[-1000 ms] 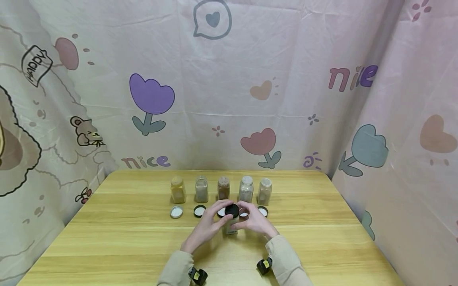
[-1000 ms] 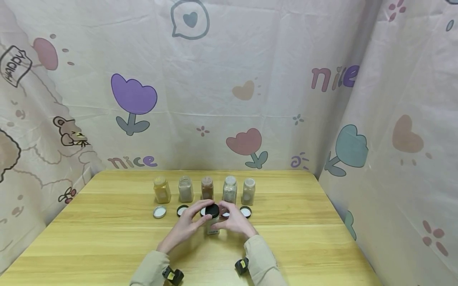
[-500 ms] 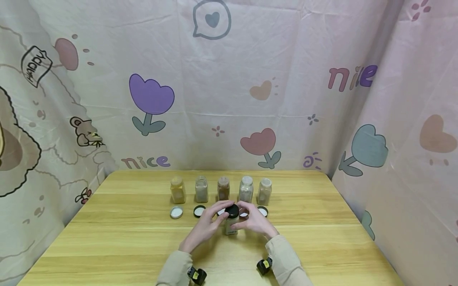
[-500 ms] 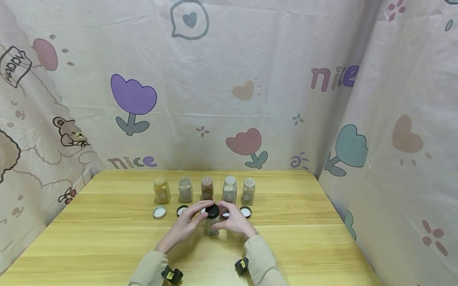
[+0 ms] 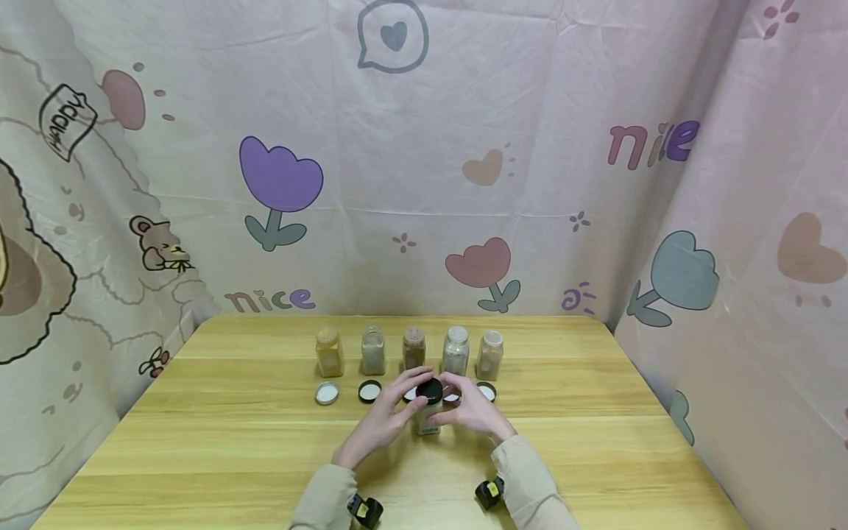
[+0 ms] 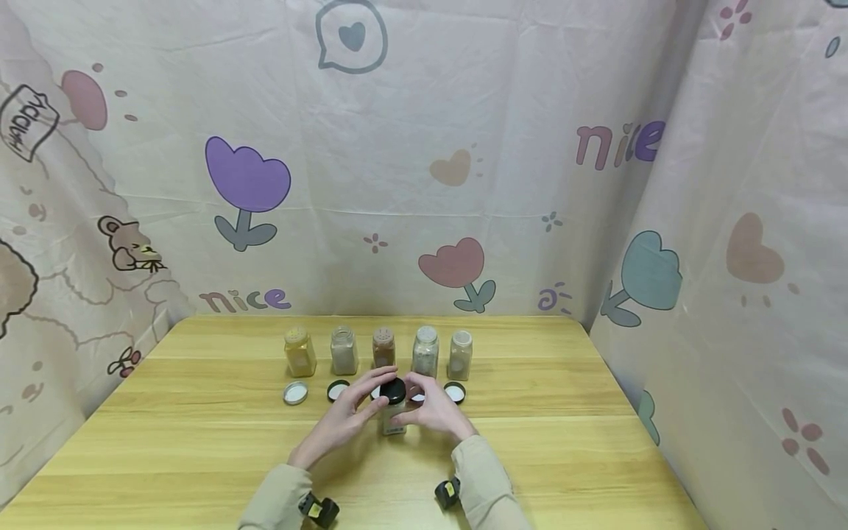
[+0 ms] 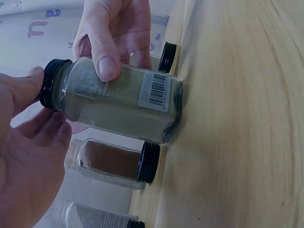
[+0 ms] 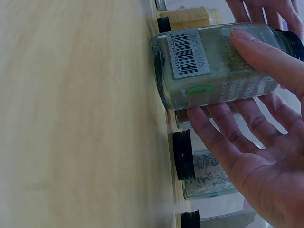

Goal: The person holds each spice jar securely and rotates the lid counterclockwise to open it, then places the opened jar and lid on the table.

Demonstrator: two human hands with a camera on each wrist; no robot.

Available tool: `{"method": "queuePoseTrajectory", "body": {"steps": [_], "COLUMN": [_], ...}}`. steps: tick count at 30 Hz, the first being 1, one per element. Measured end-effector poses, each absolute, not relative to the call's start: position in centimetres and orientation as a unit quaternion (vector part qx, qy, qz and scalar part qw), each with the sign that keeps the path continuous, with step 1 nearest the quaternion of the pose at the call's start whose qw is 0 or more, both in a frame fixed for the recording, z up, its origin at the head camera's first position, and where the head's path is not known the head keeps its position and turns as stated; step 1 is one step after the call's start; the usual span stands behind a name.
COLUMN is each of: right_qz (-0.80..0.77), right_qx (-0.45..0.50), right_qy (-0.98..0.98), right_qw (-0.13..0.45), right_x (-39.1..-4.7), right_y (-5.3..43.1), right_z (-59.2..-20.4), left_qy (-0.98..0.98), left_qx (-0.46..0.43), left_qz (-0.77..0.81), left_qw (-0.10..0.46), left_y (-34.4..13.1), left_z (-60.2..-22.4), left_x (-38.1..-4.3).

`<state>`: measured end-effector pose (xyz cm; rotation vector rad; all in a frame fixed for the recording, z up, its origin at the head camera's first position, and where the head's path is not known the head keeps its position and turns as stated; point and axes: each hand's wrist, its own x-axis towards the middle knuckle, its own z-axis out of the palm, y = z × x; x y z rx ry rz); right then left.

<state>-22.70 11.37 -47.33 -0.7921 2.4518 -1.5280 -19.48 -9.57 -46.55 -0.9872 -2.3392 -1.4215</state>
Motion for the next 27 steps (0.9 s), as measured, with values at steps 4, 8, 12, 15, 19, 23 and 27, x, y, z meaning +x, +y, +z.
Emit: {"method": "queuePoseTrajectory", "body": {"steps": [4,8,12,15,19,23,27], "right_qz": [-0.512,-0.513,-0.509,-0.508,-0.508,-0.507,-0.509], "right_qx": [-0.267,-0.268,-0.266,-0.264,-0.266,-0.268,-0.272], "right_qy": [0.813,0.812,0.816,0.817,0.816,0.816,0.814], "right_qw": [0.072,0.07,0.07,0.072,0.073,0.07,0.069], "right_x": [-22.76,-22.75,-22.74,-22.69,-22.64,-22.65,-22.71], "right_y": [11.36,11.37,11.35,11.35,11.37,11.4,11.38], "right_z": [-47.4,-47.43,-47.45,-47.38,-47.25,-47.27,-47.37], "left_qy": [-0.8,-0.803,-0.807,-0.806,-0.804,-0.802,-0.798], "left_qx": [-0.347,-0.341,-0.328,-0.324,-0.322,-0.328,-0.344], "left_qz": [-0.477,-0.472,-0.471,-0.474,-0.48,-0.486,-0.484], "left_qw": [0.109,0.126,0.138,0.144,0.14,0.113,0.105], "left_y": [-9.61,-9.57,-9.49,-9.4,-9.37,-9.48,-9.54], "left_z": [-46.57,-46.61,-46.68,-46.73,-46.73,-46.59,-46.45], "left_x": [-19.5,-19.53,-19.51,-19.51,-19.51,-19.43,-19.41]}}
